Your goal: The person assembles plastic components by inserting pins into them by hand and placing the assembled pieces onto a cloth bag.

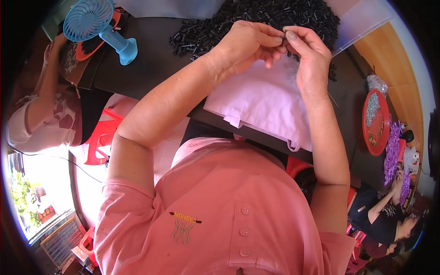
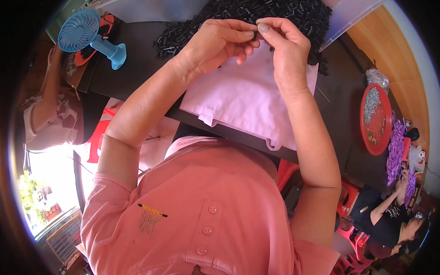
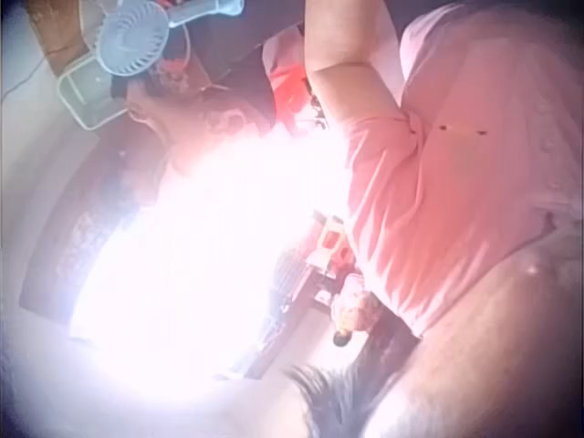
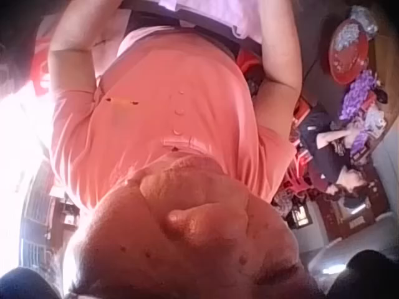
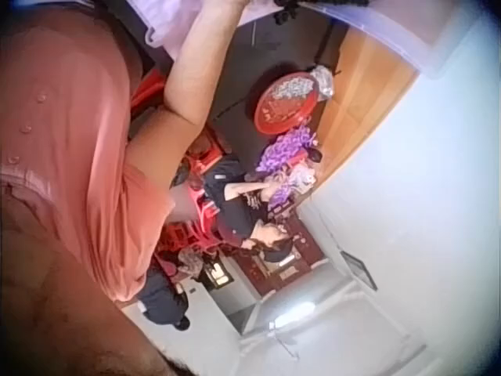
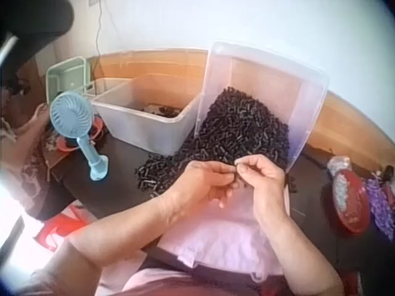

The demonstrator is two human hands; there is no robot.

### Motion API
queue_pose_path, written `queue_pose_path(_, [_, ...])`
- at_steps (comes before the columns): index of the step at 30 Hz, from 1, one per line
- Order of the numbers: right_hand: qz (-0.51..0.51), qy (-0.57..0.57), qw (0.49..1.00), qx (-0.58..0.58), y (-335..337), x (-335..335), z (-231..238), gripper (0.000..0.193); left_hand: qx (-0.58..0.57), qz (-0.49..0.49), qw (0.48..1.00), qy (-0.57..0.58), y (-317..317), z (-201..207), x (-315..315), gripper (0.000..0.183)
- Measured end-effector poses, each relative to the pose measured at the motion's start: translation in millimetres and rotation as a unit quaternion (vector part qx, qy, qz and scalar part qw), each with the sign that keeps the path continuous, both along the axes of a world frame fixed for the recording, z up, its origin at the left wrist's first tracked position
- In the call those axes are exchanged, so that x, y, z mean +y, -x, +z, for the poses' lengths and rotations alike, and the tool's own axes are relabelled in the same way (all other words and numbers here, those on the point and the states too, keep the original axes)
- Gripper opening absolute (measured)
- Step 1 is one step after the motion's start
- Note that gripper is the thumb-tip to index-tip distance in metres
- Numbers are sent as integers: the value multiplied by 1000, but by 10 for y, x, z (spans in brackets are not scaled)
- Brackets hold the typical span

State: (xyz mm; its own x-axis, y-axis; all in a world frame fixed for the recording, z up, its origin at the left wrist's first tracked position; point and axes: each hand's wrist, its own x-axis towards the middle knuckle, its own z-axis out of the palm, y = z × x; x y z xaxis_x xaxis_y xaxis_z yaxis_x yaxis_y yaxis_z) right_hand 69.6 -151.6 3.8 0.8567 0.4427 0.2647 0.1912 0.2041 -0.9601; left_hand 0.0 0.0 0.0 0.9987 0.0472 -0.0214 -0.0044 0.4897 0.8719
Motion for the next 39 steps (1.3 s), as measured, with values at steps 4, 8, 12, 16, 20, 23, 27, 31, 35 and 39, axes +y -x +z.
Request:
queue_pose_path(4, [12, 13, 1000, -20, -20, -4, 7, 12, 7, -13, 1000, 13, -18, -23, 21, 19])
queue_pose_path(8, [2, 4, 999, -43, -5, -12, 14, 12, 22, -47, 998, 36, -40, -65, 49, 20])
queue_pose_path(12, [1, -6, 1000, -29, 7, -11, 1, 12, 29, -43, 998, 47, -31, -47, 16, 21])
queue_pose_path(16, [5, -5, 1000, -18, 17, -5, -14, 12, 21, -33, 999, 30, -4, -8, -10, 21])
queue_pose_path(20, [6, -5, 1000, -17, 24, -22, -4, 12, 18, -16, 1000, 4, 8, -21, -24, 23])
queue_pose_path(23, [2, 3, 1000, -21, 27, -30, -7, 12, 28, 18, 999, 1, 18, -22, -64, 21])
queue_pose_path(27, [6, 18, 999, -29, 2, -54, -9, 13, 28, 34, 999, -19, 22, -8, -57, 20])
queue_pose_path(31, [-10, 59, 994, -91, -2, -58, 1, 10, 21, 30, 998, -48, 50, 45, -53, 18])
queue_pose_path(35, [-25, 94, 981, -167, 12, -56, -15, 8, 13, 34, 997, -64, 50, 30, -53, 16])
queue_pose_path(39, [-31, 89, 988, -122, 92, -36, -29, 8, 22, 40, 992, -118, 50, 5, -55, 16])
